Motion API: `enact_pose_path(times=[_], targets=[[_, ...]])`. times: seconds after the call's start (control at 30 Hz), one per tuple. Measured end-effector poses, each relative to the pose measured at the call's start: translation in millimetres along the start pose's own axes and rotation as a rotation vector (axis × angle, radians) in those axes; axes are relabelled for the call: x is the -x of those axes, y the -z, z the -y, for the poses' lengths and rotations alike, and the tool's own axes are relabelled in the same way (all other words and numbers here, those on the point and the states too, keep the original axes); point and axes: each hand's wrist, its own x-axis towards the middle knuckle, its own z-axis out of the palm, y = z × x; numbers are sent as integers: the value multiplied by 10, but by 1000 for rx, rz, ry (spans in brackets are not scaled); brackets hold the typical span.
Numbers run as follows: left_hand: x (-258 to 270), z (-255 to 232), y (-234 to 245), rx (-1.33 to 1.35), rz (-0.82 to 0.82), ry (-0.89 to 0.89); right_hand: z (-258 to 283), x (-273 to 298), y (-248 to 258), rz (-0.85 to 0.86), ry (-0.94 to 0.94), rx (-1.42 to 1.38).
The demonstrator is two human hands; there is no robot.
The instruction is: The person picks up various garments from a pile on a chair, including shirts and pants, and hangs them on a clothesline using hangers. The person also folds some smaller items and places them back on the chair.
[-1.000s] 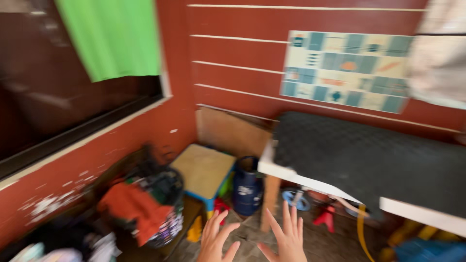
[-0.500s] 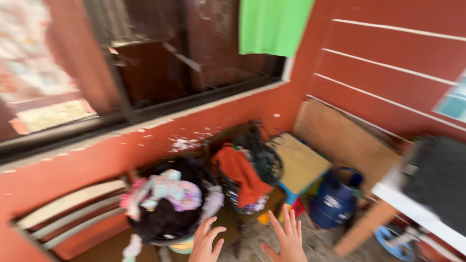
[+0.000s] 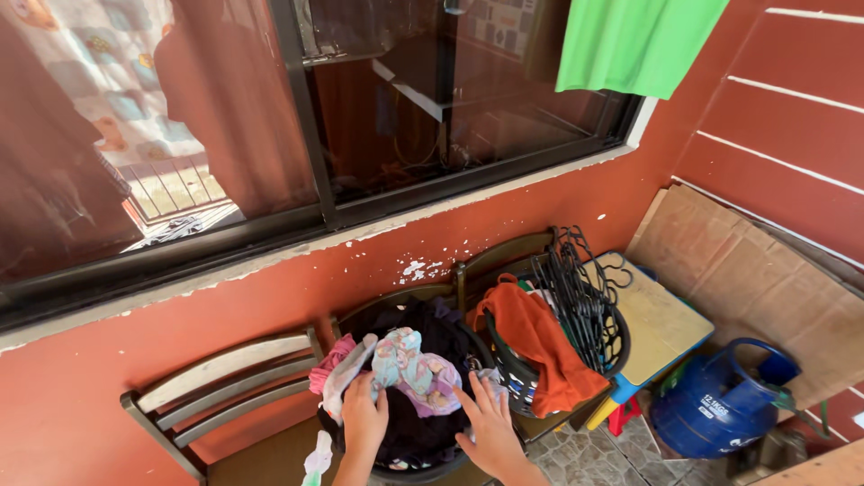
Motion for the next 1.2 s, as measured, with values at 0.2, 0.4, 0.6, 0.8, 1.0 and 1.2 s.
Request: enact_pose_path(times=[0.2,0.4,0.6,0.8,1.0,1.2], targets=[[-350,185,-367,-293,230,277,-259,-577,-528,123,-63,-83],[-608,404,-560,340,43,135,-518,-760,-761,-163,-94,-186],[-1266,-513,371,989,56,204,-500,-810,-523,-332,-141,-299],[-1477,-1342,1286,1174,206,18,-455,-768,395,-310,-179,-819],[-1131,-1926,804,797,340,-464,-374,-171,1723,-359,-186,-1023],[-332,-3210,520,983,685,-426,-113,577,2428,-360,-223,-1145]])
